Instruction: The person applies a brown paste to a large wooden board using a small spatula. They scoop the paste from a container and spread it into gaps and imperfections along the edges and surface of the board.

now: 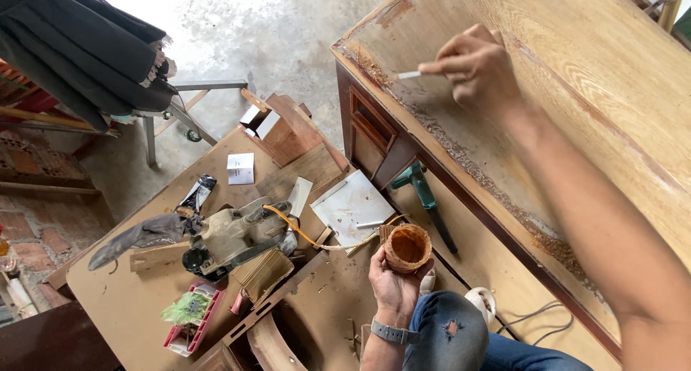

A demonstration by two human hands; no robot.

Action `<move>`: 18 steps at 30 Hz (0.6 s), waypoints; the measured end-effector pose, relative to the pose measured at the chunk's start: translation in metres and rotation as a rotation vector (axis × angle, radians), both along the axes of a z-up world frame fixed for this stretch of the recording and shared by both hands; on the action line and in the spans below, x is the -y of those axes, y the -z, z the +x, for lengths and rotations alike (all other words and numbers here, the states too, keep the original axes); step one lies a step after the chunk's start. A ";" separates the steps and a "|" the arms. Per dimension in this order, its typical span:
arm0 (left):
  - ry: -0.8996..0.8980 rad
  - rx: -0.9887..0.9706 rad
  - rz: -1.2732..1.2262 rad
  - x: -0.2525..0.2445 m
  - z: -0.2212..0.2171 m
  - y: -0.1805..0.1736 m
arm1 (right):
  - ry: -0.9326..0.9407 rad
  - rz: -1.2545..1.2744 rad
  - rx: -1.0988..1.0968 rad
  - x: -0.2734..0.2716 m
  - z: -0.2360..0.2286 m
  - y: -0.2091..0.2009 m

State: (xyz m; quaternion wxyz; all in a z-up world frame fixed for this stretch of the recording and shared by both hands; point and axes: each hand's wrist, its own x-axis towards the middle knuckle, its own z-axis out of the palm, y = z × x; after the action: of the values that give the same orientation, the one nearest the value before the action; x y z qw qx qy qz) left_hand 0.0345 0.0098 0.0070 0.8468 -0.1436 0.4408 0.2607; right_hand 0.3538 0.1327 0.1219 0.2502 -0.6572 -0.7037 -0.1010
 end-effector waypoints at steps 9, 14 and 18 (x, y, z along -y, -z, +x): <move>-0.044 0.006 0.018 -0.004 -0.006 0.009 | -0.014 0.083 -0.155 -0.048 -0.008 0.018; -0.045 0.018 0.010 -0.007 -0.007 0.010 | 0.028 0.195 -0.106 -0.068 -0.008 0.032; -0.043 0.021 0.016 -0.007 -0.009 0.015 | 0.008 0.161 -0.062 -0.071 -0.004 0.031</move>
State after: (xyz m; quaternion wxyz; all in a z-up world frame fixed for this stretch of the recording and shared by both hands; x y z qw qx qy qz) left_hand 0.0255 0.0164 -0.0084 0.8466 -0.1488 0.4267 0.2812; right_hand 0.3496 0.2037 0.0910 0.3235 -0.6405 -0.6826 -0.1380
